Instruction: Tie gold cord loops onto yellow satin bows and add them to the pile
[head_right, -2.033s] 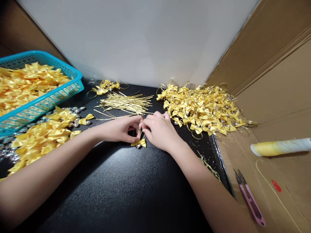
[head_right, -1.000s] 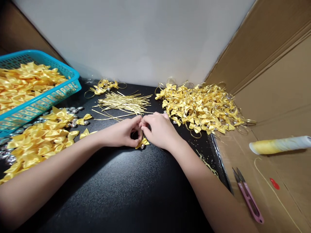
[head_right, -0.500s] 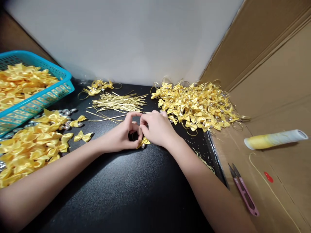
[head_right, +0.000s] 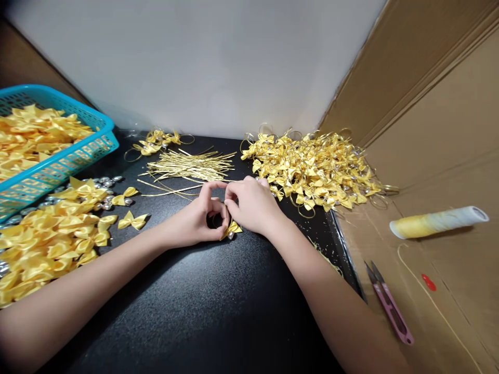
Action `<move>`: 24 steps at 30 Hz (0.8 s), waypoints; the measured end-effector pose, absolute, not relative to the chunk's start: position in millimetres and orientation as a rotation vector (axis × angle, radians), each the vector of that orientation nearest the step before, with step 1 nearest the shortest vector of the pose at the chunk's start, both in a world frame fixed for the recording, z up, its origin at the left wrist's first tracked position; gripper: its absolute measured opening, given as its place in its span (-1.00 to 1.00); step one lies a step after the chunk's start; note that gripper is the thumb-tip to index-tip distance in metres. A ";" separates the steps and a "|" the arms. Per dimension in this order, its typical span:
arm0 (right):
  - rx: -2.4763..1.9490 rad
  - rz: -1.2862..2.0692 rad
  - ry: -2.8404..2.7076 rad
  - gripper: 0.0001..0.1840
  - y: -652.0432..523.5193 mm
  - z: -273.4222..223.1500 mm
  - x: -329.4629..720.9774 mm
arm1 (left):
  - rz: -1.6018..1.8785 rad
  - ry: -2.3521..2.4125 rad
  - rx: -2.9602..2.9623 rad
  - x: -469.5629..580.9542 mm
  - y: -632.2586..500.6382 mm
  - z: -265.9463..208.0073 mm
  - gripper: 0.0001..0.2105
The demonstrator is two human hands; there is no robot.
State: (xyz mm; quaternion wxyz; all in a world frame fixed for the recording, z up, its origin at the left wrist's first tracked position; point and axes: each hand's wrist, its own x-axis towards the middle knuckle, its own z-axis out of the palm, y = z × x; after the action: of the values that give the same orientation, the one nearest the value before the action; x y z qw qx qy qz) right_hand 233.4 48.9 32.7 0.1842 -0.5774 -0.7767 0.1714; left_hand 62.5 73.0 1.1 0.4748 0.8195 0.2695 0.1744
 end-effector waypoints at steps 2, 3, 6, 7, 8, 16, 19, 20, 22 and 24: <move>-1.622 0.482 -2.193 -0.86 48.9 31.9 234.0 | 0.427 0.660 2.003 62.8 72.6 1.4 -0.39; -1.619 0.487 -2.199 -0.86 48.9 31.6 234.4 | 0.424 0.660 1.996 62.9 72.5 1.8 -0.40; -1.613 0.530 -2.230 -0.87 49.0 31.4 235.5 | 0.403 0.650 1.963 62.5 73.2 3.0 -0.43; -1.613 0.544 -2.239 -0.87 48.9 31.6 235.7 | 0.395 0.640 1.952 61.9 74.0 3.2 -0.42; -1.610 0.554 -2.244 -0.87 48.9 31.9 235.9 | 0.388 0.626 1.944 61.2 75.1 3.3 -0.42; -1.538 0.559 -2.221 -0.86 49.1 34.2 237.5 | 0.390 0.573 1.832 57.0 83.6 4.3 -0.49; -1.549 0.557 -2.223 -0.89 49.1 34.8 238.0 | 0.400 0.586 1.769 57.7 83.8 4.0 -0.52; -1.553 0.557 -2.227 -0.90 49.1 35.1 238.4 | 0.408 0.592 1.757 57.8 83.9 3.5 -0.53; -1.551 0.551 -2.234 -0.91 48.9 35.9 239.6 | 0.419 0.595 1.743 57.9 84.2 2.1 -0.55; -1.536 0.537 -2.233 -0.91 48.8 36.5 241.0 | 0.429 0.583 1.727 58.0 84.7 0.6 -0.56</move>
State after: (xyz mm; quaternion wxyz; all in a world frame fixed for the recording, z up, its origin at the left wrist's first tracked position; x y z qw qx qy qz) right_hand 241.0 48.8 36.5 0.1883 -0.5460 -0.7937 0.1908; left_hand 58.0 84.7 0.6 0.5927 0.7428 0.2509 0.1844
